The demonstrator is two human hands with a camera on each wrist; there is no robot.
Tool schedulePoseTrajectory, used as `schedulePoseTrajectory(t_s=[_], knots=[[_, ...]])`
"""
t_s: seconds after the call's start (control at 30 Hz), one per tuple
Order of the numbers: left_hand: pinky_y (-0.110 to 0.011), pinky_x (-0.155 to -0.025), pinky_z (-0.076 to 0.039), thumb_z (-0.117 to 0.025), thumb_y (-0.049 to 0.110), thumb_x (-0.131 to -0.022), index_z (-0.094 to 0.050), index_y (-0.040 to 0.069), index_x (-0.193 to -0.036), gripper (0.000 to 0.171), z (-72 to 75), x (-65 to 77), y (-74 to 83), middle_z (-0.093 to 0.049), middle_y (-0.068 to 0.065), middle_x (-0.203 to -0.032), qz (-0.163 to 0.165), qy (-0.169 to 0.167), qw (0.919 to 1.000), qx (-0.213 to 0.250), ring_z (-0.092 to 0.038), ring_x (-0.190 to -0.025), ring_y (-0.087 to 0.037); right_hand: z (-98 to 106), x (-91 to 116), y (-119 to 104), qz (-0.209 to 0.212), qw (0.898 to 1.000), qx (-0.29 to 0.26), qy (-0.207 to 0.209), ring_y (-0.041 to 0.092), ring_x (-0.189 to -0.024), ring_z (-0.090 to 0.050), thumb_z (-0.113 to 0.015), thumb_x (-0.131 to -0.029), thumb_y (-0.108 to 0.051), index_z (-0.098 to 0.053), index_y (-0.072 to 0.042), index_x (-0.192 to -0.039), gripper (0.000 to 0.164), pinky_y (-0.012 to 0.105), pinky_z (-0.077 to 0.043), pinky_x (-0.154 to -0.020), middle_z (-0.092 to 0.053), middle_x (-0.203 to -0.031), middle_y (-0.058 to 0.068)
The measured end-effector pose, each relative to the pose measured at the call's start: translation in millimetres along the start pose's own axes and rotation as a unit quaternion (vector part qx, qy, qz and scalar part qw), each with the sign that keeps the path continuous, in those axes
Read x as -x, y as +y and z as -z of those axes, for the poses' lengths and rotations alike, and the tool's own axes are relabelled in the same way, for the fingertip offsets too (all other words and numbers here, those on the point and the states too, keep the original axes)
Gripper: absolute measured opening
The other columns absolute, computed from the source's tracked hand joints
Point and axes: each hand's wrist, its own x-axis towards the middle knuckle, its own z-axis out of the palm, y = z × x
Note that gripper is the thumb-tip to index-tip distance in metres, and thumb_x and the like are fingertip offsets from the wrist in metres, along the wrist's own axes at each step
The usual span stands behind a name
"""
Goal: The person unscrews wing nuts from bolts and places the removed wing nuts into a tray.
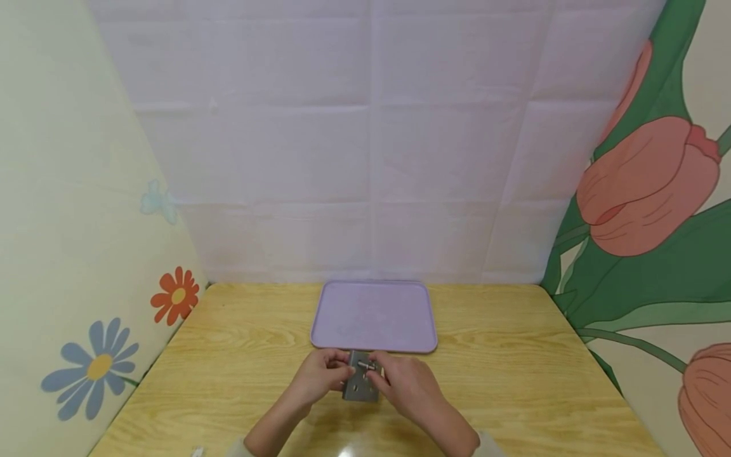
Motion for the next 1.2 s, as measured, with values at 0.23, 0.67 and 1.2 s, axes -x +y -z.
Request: schedulePoseTrajectory(t_s=[0.23,0.67,1.2], knots=[[-0.032,-0.062,-0.062,-0.071,0.003,-0.084,-0.068,-0.006,-0.100,0.018,-0.5,-0.3,0.4,-0.070,-0.006,-0.086,-0.002,0.002,1.0000,-0.003,-0.068,-0.076,-0.016,0.8,-0.3,1.6,-0.037,0.997,-0.072,-0.002,-0.004,-0.049,-0.034,-0.064,-0.099,-0.035,-0.073,-0.016,-0.101,0.021,0.018,-0.032,-0.043,-0.042,-0.058,-0.017],[-0.032,-0.063,-0.062,-0.071,0.002,-0.083,-0.068,-0.007,-0.100,0.020,-0.9,1.3,2.8,-0.070,-0.007,-0.085,0.001,-0.001,1.0000,0.001,-0.068,-0.076,-0.017,6.8,-6.0,16.6,-0.245,0.892,-0.355,-0.132,0.006,-0.042,-0.031,-0.043,-0.105,-0.052,-0.069,-0.001,-0.092,0.059,0.019,-0.023,-0.041,-0.044,-0.049,-0.005],[-0.030,-0.062,-0.062,-0.071,0.002,-0.083,-0.068,-0.008,-0.102,0.022,-2.9,1.0,0.9,-0.069,-0.006,-0.083,-0.011,-0.006,0.9999,0.009,-0.067,-0.075,-0.015,2.6,-4.1,13.9,-0.241,0.879,-0.374,-0.172,0.006,-0.042,-0.030,-0.045,-0.103,-0.054,-0.068,-0.003,-0.084,0.060,0.018,-0.024,-0.040,-0.043,-0.048,-0.006]])
